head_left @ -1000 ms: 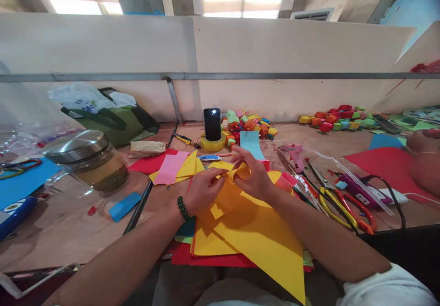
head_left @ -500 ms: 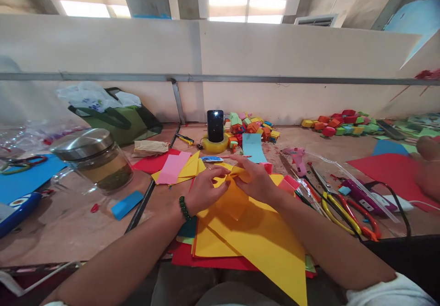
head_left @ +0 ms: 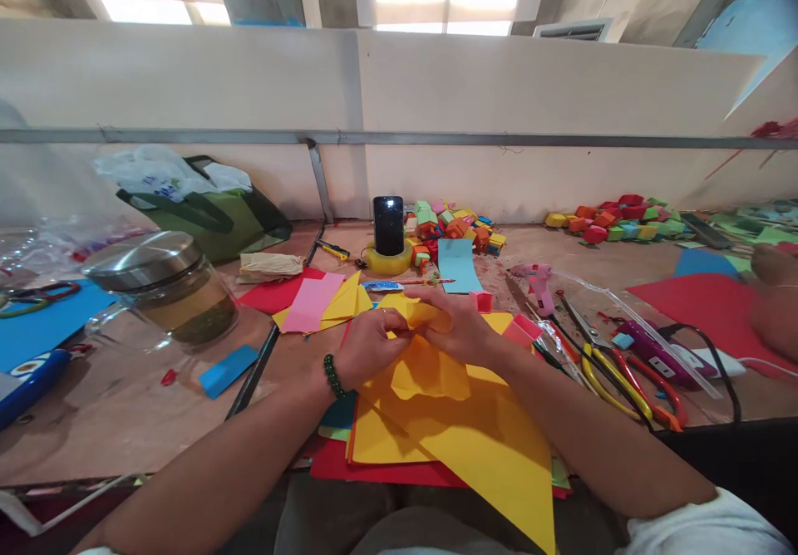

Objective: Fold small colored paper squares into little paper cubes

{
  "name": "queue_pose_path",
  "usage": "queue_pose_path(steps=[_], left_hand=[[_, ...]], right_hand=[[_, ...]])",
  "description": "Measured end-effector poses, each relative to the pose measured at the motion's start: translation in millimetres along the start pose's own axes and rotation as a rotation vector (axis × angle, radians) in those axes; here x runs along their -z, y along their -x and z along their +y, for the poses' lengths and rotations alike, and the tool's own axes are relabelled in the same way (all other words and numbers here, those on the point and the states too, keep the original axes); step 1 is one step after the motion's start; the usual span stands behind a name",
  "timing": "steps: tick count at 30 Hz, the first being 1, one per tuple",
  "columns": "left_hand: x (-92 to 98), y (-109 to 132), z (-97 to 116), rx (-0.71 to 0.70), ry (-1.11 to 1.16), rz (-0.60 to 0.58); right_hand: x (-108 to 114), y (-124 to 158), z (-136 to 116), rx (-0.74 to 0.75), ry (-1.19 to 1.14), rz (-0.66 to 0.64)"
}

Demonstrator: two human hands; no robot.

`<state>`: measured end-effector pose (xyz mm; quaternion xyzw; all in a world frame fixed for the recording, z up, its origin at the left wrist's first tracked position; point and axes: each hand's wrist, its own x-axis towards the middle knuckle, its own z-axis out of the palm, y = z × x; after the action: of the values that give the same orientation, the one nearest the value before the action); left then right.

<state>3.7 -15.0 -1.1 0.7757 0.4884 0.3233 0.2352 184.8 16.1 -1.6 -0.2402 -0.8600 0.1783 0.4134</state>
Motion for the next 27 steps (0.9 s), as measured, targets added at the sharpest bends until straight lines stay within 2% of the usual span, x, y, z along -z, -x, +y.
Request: queue_pose_path(steps=[3,6,9,11,13,16,18,24,27], left_hand=[[-1.3,3,4,-0.001,-0.068,-0.051],[-2.3,2,2,-0.055,-0.029,-0.059],[-1.0,-2,-6,-0.136,0.034,0.006],[0.5,-6,-12,-0.140,0.050,0.086],[1.7,-9,-17,-0.109,0.077,0.159],[1.7,-10,-21,-0.058,0.145,0.215],[0.5,-10,-22,-0.026,0.185,0.205],[-2.3,-12,-21,0.095,0.431,0.069],[0.2,-15,-23,0.142,0.517,0.081]], right_hand=[[-1,0,-7,0.085,-0.001,-0.013],[-3,2,-13,0.078,-0.043,0.014],[-1,4,-13,-0.044,-0.172,0.145],[3,4,-10,-0.144,-0.245,0.261],[6,1,-5,-0.258,-0.275,0.305],[6,-5,4,-0.460,-0.355,0.148],[3,-8,8,-0.533,-0.447,0.025],[-4,-7,9,-0.511,-0.547,-0.073],[-2,-5,13,-0.582,-0.584,-0.136]])
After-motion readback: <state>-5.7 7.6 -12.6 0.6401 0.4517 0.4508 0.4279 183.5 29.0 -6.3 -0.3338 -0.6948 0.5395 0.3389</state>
